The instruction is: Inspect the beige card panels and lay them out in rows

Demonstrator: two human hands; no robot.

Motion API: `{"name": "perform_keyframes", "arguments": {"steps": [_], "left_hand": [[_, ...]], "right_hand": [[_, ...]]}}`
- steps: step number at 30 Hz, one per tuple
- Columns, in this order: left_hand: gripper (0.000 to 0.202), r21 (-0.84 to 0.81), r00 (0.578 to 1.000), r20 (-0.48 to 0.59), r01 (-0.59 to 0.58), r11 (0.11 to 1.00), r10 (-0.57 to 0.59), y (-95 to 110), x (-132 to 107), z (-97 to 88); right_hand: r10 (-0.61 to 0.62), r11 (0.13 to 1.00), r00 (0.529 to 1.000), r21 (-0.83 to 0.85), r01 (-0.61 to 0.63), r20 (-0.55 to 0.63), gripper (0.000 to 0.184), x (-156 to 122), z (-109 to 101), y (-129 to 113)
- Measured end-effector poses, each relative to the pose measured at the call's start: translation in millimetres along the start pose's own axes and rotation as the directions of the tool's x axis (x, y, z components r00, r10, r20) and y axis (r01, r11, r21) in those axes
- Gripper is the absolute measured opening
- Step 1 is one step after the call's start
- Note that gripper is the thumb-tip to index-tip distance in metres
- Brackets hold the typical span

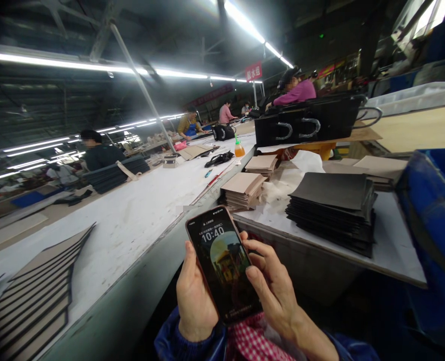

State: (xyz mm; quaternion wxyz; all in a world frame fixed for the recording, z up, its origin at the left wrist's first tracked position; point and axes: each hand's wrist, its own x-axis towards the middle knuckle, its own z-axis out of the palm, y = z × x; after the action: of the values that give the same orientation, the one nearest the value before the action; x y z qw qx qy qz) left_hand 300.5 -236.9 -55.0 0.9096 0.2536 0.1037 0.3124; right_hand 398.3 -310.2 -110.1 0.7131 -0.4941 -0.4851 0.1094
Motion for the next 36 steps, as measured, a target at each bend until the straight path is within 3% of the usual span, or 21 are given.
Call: {"name": "perform_keyframes", "arguments": {"steps": [12, 25, 36], "left_hand": [[0.06, -0.005, 0.999, 0.006, 0.032, 0.999, -0.032, 0.7, 2.0, 0.9], [0.065, 0.02, 0.996, 0.093, 0.016, 1.0, -0.018, -1.0, 0.8, -1.9], [0.065, -0.006, 0.997, 0.082, 0.009, 1.0, -0.009, -1.2, 0.1, -1.8]], "right_hand": [[-0.024, 0.999, 0.999, 0.049, 0.023, 0.029, 0.03, 0.4, -0.6, 1.1], [-0.018, 0.998, 0.999, 0.053, 0.016, 0.041, 0.032, -1.7, -1.4, 4.6], [-0.006, 0.999, 0.999, 0.032, 0.004, 0.052, 0.032, -2.8, -1.6, 5.7]]}}
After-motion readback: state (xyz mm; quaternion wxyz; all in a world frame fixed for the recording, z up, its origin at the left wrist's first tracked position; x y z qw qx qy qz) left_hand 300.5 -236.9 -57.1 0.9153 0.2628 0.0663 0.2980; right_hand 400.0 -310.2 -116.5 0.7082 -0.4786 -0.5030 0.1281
